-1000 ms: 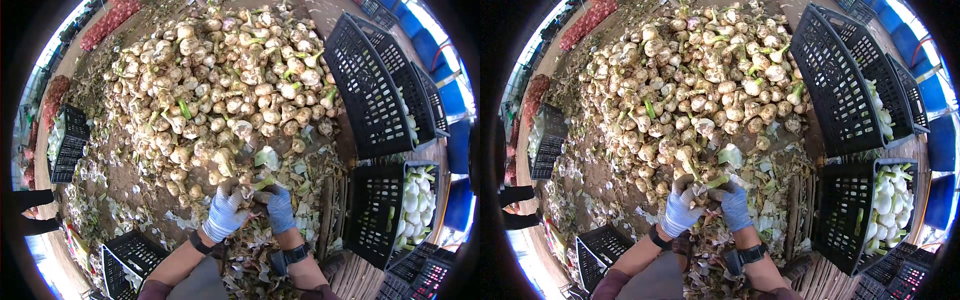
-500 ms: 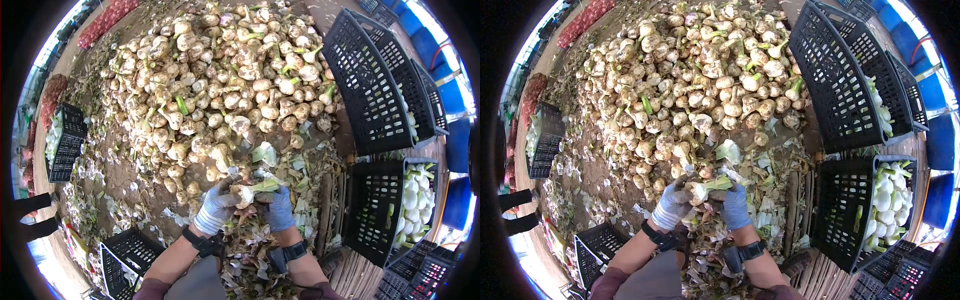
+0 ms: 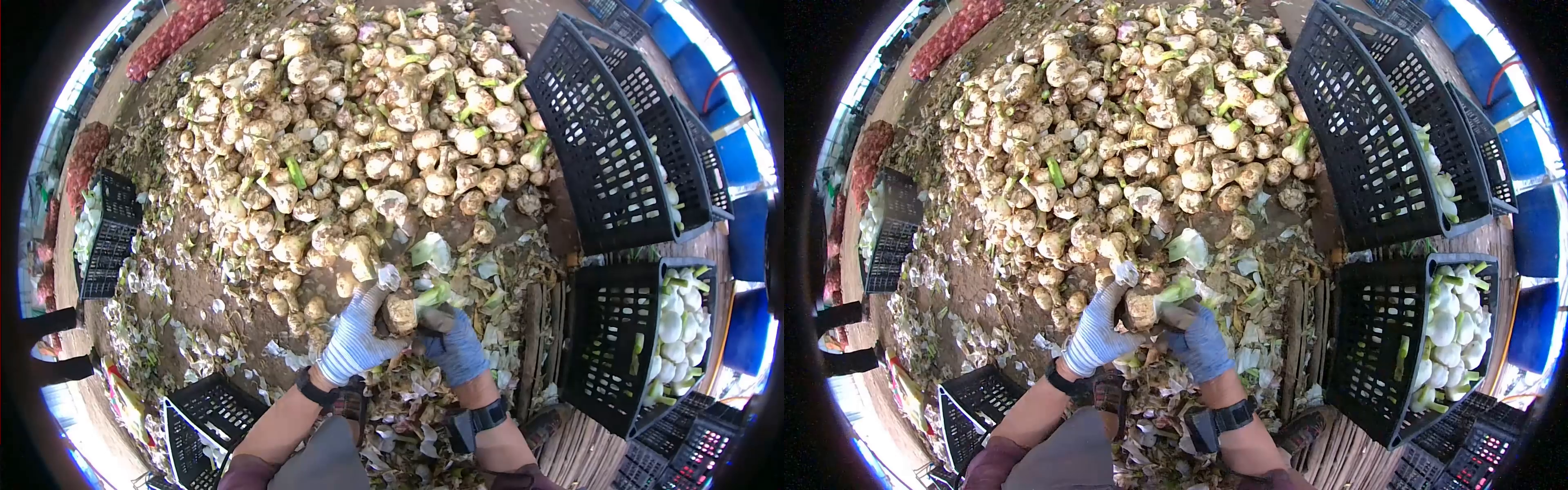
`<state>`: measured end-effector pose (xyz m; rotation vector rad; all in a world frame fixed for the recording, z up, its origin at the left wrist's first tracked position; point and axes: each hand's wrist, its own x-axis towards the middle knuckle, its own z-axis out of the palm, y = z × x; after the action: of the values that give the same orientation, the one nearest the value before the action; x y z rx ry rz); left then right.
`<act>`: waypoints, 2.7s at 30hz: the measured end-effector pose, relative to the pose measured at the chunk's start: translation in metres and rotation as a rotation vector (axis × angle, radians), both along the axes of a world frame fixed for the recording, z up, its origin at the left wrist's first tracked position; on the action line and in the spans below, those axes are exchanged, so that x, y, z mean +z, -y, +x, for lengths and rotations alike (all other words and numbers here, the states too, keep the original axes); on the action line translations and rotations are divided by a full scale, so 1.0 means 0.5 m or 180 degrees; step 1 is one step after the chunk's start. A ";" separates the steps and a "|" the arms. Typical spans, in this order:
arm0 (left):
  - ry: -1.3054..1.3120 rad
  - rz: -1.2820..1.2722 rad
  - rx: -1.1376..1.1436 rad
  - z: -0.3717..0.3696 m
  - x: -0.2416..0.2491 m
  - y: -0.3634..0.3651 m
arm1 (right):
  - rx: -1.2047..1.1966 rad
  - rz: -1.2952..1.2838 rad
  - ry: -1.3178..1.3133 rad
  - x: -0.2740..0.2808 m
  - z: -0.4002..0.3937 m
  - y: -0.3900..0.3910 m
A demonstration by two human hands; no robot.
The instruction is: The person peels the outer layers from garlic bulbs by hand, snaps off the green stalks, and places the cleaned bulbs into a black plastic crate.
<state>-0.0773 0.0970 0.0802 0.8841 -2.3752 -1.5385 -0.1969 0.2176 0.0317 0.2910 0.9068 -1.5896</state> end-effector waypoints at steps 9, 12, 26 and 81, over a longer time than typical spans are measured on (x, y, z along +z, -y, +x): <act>-0.1567 0.4439 0.1583 0.015 -0.052 -0.010 | -0.0008 0.0125 -0.1539 0.020 0.016 0.005; -0.1395 0.4046 0.1327 0.015 -0.073 -0.008 | -0.0205 -0.0025 -0.1369 0.026 0.014 0.005; -0.1206 0.4497 0.1052 0.046 -0.024 -0.009 | -0.0584 -0.0142 0.0156 -0.009 -0.026 -0.031; -0.1237 0.3239 0.1660 -0.008 0.002 0.002 | -0.0489 -0.0026 -0.0396 0.012 -0.029 -0.036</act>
<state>-0.0814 0.0961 0.0812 1.0827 -0.8950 -2.3439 -0.2112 0.2357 0.0378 0.2633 0.9927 -1.7682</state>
